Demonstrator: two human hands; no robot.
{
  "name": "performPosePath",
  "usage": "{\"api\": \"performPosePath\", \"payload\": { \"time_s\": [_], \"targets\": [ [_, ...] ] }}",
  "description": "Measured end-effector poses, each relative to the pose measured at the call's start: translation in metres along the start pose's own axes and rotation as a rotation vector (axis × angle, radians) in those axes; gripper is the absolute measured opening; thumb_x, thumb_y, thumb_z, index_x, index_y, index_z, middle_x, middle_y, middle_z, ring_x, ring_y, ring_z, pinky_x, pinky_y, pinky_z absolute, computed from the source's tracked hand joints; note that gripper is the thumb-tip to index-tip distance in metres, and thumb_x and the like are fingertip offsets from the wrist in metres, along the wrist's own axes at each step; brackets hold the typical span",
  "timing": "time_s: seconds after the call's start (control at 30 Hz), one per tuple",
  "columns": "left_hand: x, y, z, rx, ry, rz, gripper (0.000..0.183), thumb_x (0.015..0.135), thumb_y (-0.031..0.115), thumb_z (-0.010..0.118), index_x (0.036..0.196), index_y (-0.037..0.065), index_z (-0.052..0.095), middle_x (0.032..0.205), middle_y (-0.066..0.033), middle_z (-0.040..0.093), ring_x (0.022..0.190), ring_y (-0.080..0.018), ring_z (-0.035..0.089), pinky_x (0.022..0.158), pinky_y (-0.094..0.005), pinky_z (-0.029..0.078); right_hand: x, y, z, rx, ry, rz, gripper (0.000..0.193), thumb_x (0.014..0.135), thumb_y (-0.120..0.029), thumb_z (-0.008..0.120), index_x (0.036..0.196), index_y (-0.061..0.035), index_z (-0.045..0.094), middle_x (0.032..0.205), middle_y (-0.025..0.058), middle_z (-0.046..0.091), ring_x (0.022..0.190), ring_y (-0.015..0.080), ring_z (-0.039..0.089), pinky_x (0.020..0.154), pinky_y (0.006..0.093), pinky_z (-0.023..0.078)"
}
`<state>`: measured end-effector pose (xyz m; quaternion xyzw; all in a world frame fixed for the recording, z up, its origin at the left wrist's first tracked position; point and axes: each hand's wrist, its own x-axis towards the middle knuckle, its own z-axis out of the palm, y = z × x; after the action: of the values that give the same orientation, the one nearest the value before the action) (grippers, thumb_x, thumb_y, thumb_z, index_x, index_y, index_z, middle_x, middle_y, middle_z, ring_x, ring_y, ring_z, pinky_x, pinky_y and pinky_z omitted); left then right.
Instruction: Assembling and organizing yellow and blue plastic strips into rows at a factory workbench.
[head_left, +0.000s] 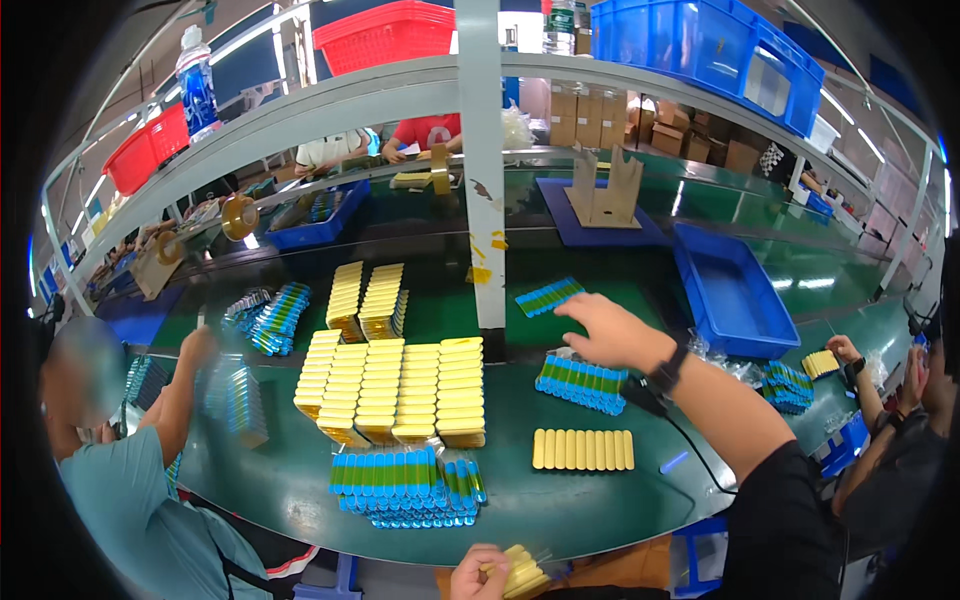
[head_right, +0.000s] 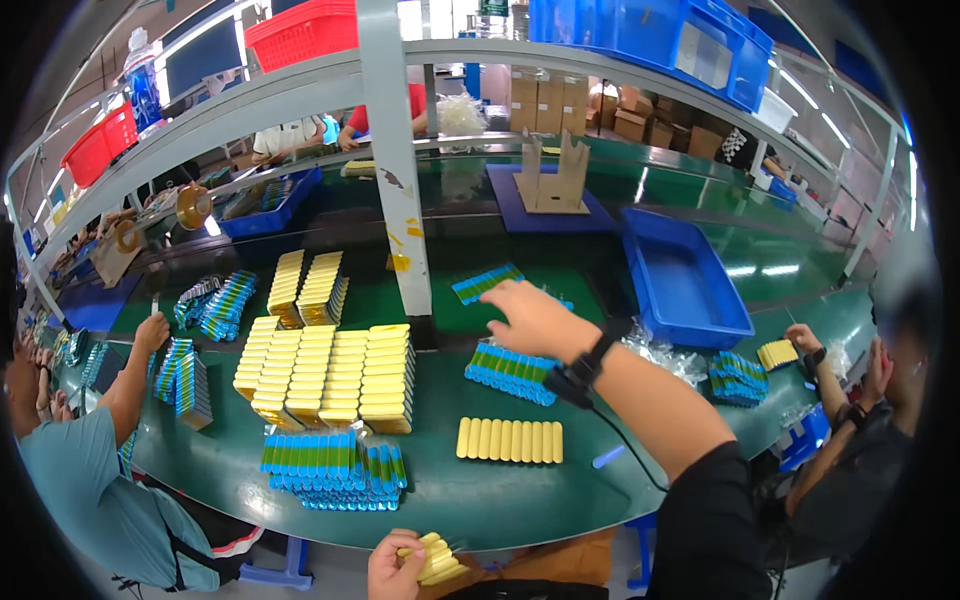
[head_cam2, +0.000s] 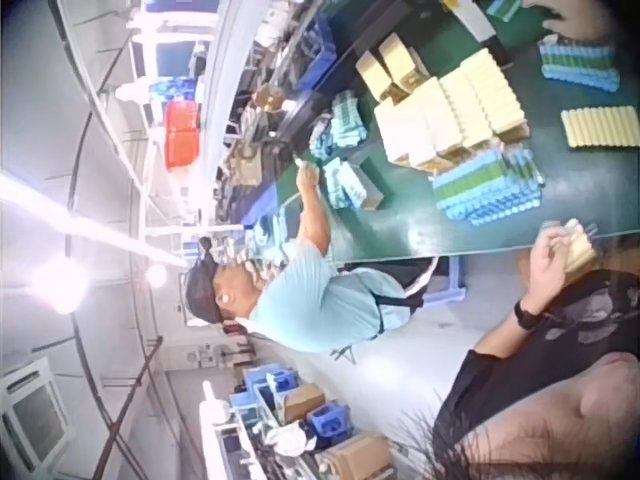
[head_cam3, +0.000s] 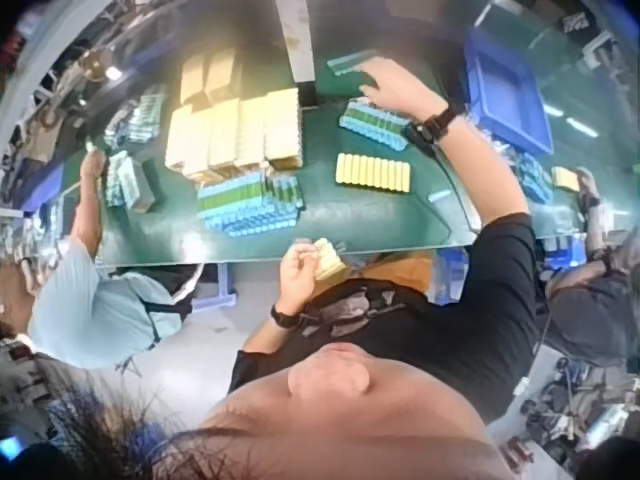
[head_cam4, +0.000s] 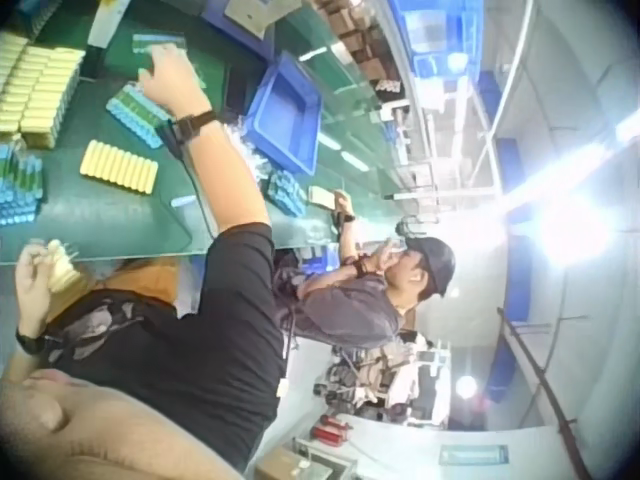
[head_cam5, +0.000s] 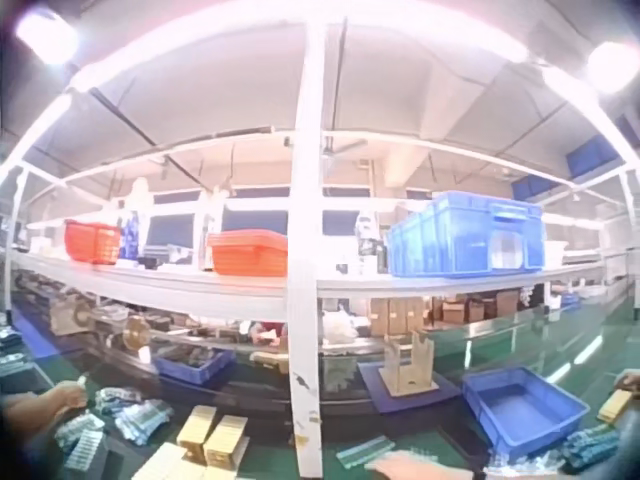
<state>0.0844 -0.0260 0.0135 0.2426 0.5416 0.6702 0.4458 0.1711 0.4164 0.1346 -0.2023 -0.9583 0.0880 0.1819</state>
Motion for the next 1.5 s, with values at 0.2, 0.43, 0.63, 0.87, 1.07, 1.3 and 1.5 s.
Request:
{"api": "performPosePath", "payload": {
  "time_s": [0.2,0.43,0.63,0.87,1.07,1.3,1.5],
  "targets": [
    [0.025,-0.012,0.02,-0.02,-0.032,0.184,0.021,0.103,-0.007,0.064,0.121,-0.003,0.073,0.119,-0.01,0.068,0.107,-0.017,0.067,0.096,-0.0326,0.056,-0.173,-0.165,-0.011,0.38,0.063,-0.424,0.057,0.087,-0.032,0.09,0.137,-0.0126,0.071,0.142,0.0171,0.065,0.133,0.0399,0.061,0.113,0.0505,0.05],
    [0.017,0.033,0.053,-0.306,-0.153,-0.144,0.041,0.105,-0.008,0.058,0.145,-0.006,0.062,0.142,-0.0185,0.067,0.127,-0.0267,0.068,0.11,-0.039,0.056,-0.282,-0.173,0.067,-0.04,0.337,-0.275,0.06,0.089,-0.039,0.081,0.147,-0.0285,0.068,0.156,0.0112,0.055,0.148,0.038,0.045,0.122,0.0579,0.039],
    [0.004,0.044,0.056,-0.378,-0.295,-0.291,0.059,0.103,-0.013,0.056,0.161,-0.003,0.05,0.155,-0.0179,0.06,0.136,-0.0267,0.064,0.112,-0.04,0.056,-0.288,-0.171,0.051,0.088,0.507,-0.317,0.054,0.084,-0.028,0.078,0.139,-0.0265,0.075,0.158,0.0124,0.054,0.147,0.0419,0.046,0.118,0.0559,0.043],
    [-0.006,0.038,0.05,0.064,-0.274,0.086,0.06,0.1,-0.016,0.051,0.159,-0.005,0.051,0.132,-0.0075,0.066,0.119,-0.02,0.069,0.101,-0.0341,0.059,-0.295,-0.169,0.048,0.43,0.428,-0.166,0.058,0.074,-0.005,0.073,0.13,-0.0173,0.078,0.156,0.0181,0.057,0.148,0.0505,0.048,0.123,0.0614,0.041],
    [0.007,0.039,0.024,0.934,-0.315,0.491,0.051,0.083,-0.019,0.065,0.124,0.006,0.081,0.117,-0.0107,0.06,0.107,-0.0251,0.066,0.089,-0.0323,0.056,-0.306,-0.157,0.032,0.226,0.314,-0.159,0.054,0.07,0.002,0.079,0.122,-0.0133,0.081,0.141,0.0138,0.068,0.14,0.0408,0.059,0.114,0.053,0.051],
    [0.068,0.035,0.019,0.953,-0.601,0.95,0.038,0.074,-0.017,0.064,0.107,0.002,0.07,0.132,-0.0185,0.074,0.134,-0.0405,0.068,0.112,-0.0511,0.057,-0.296,-0.128,0.033,0.274,0.369,-0.265,0.052,0.072,0.004,0.077,0.122,-0.0106,0.08,0.125,0.011,0.072,0.117,0.0316,0.07,0.101,0.0471,0.054],
    [0.072,0.017,0.012,1.261,-0.71,0.815,0.036,0.089,-0.007,0.062,0.124,0.001,0.07,0.14,-0.016,0.072,0.132,-0.0342,0.069,0.116,-0.0498,0.054,-0.3,-0.106,0.064,0.1,0.076,-0.24,0.043,0.083,-0.007,0.074,0.126,-0.0101,0.077,0.131,0.0058,0.076,0.123,0.0237,0.071,0.114,0.0493,0.051]
  ]
}}
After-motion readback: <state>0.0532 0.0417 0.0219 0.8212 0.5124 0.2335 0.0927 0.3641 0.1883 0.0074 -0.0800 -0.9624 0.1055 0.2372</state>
